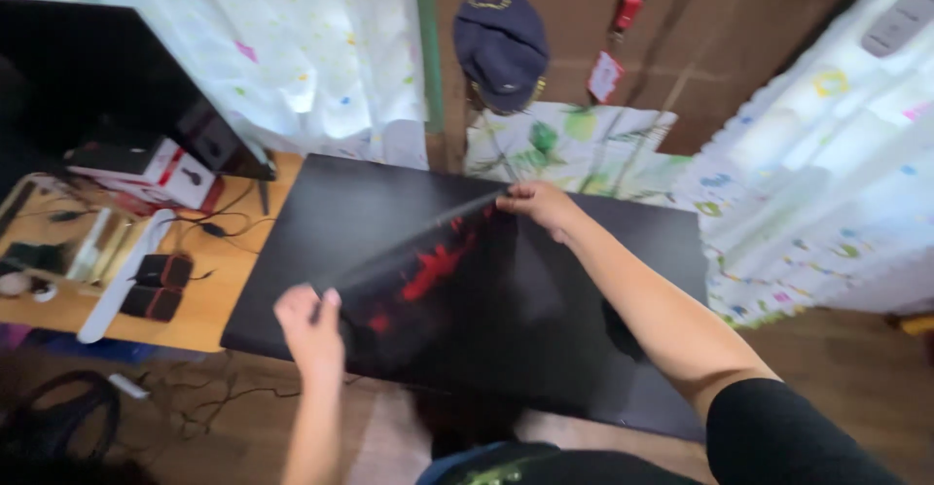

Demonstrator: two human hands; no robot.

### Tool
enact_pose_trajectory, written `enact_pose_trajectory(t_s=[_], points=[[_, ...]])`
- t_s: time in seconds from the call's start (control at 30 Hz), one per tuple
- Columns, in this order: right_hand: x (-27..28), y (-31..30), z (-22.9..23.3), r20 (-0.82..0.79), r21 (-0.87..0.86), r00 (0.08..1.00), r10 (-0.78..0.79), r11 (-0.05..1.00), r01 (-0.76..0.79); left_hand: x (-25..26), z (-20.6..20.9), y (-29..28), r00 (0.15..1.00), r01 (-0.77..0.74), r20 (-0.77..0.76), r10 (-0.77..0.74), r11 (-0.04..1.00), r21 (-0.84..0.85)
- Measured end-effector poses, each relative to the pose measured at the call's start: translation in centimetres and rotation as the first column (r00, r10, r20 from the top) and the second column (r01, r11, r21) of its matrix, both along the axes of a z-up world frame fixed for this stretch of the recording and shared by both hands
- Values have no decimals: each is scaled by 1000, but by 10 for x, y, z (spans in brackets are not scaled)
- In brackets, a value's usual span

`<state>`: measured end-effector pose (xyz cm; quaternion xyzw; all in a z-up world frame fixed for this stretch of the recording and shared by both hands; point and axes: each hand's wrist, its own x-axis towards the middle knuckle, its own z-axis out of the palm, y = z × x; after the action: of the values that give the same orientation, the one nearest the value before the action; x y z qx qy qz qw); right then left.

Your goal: Relocating a monitor and desk lamp to clean and wipe down a wooden desk.

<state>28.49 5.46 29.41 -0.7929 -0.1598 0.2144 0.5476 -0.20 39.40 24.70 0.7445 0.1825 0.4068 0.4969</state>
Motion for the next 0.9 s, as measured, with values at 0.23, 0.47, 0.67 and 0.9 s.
enact_pose_trajectory(t_s=[0.23, 0.47, 0.67, 0.9], points=[[-75, -58, 87, 456, 405, 867, -202, 914, 0, 53, 113, -22, 866, 496, 183, -465, 845, -202], [-125, -123, 48, 333, 650, 866, -373, 756, 75, 113, 117, -40, 588, 809, 185, -788, 569, -146], [-236, -162, 59, 336, 571, 598, -728, 662, 486, 155, 136, -93, 164, 984, 289, -943, 136, -114], [-419, -189, 62, 227, 648, 307, -924, 379, 661, 130, 128, -214, -120, 960, 255, -959, -178, -218]])
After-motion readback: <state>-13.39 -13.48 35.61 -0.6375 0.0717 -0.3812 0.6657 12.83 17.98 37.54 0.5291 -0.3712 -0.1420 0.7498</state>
